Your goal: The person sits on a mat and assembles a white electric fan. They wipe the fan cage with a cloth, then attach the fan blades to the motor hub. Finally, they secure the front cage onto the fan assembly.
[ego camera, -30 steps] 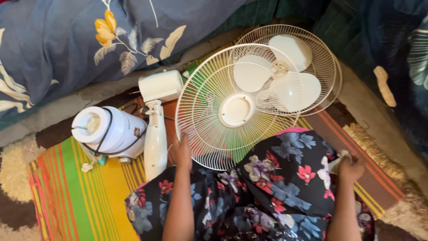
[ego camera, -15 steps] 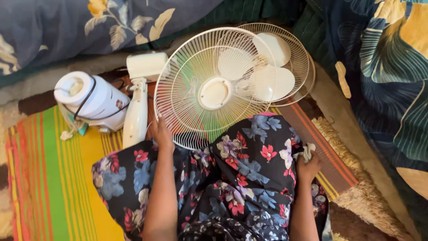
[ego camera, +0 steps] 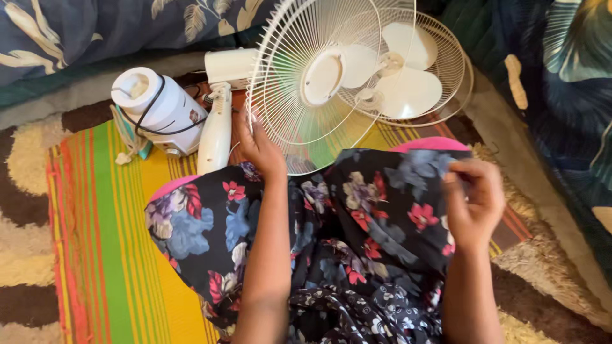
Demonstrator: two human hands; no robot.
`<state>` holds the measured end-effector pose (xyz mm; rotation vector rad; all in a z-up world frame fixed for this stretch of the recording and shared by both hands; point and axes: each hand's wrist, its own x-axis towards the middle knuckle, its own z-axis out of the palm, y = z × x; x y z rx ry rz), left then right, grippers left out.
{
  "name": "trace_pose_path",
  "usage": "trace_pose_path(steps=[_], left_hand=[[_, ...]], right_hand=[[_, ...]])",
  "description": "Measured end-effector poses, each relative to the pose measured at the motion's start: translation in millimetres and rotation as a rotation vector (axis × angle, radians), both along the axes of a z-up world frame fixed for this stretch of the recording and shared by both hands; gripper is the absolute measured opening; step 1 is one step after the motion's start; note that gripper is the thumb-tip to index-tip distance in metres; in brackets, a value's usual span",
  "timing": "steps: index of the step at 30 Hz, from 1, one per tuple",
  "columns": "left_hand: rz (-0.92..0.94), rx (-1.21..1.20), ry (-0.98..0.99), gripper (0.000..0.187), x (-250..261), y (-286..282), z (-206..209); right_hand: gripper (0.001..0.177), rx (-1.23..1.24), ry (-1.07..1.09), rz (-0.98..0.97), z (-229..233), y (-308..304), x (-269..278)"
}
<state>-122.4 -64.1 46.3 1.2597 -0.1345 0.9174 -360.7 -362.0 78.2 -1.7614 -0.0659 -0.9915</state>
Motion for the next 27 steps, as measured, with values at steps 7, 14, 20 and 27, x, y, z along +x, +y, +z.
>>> trace_pose_path(steps=[7,14,20,27], left_hand=[[-0.104,-0.33,0.36,0.037,31,-23,-25],[-0.408,-0.774,0.606,0.044,37,-43,-13],[-0.519,-0.553,0.659,0.064,27,-64,-3],[-0.738,-0.25,0.087,0.025,-52,-42,96]], right_hand=[[0.053,-0.747,0.116,0.376,72,89,79],[0.04,-0.866,0.157,0.113,-37,109,156],[0.02,-0.8,0.095,-0.165,-71,50,194],[0.018,-0.776,0.152,-0.324,-90,8,216]])
